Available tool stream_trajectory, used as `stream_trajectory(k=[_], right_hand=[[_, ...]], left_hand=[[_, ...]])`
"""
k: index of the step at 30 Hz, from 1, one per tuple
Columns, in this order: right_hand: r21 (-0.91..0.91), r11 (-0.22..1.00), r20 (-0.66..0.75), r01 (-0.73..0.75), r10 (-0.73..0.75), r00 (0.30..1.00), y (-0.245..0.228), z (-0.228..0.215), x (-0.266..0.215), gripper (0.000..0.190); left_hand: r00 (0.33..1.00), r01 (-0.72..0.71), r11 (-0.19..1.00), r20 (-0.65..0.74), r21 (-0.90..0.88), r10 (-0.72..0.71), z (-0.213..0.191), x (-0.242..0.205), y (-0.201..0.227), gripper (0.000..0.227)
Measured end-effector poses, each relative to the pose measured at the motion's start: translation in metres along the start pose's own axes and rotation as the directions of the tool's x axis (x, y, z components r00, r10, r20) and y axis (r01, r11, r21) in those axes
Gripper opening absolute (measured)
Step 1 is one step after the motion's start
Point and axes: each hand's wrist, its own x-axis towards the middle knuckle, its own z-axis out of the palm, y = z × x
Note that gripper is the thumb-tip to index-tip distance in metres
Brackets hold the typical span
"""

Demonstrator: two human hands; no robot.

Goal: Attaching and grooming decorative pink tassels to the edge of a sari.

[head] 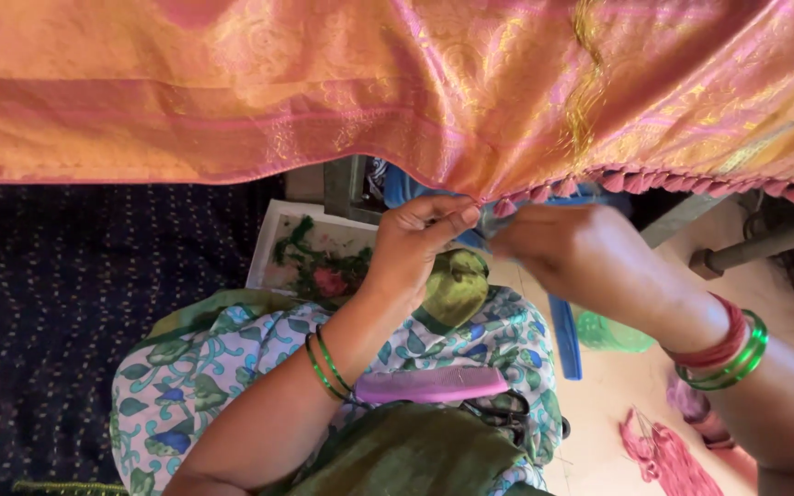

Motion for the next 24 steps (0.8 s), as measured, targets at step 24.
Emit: stream_trajectory(k=[24], right_hand=[[0.064, 0.992, -0.11, -0.113, 0.119, 0.987, 0.005, -0.016, 0.055, 0.011]], left_hand=[[0.675, -0.512, -0.075, 0.455, 0.856, 0.581, 0.034, -0.013, 0.035, 0.015]])
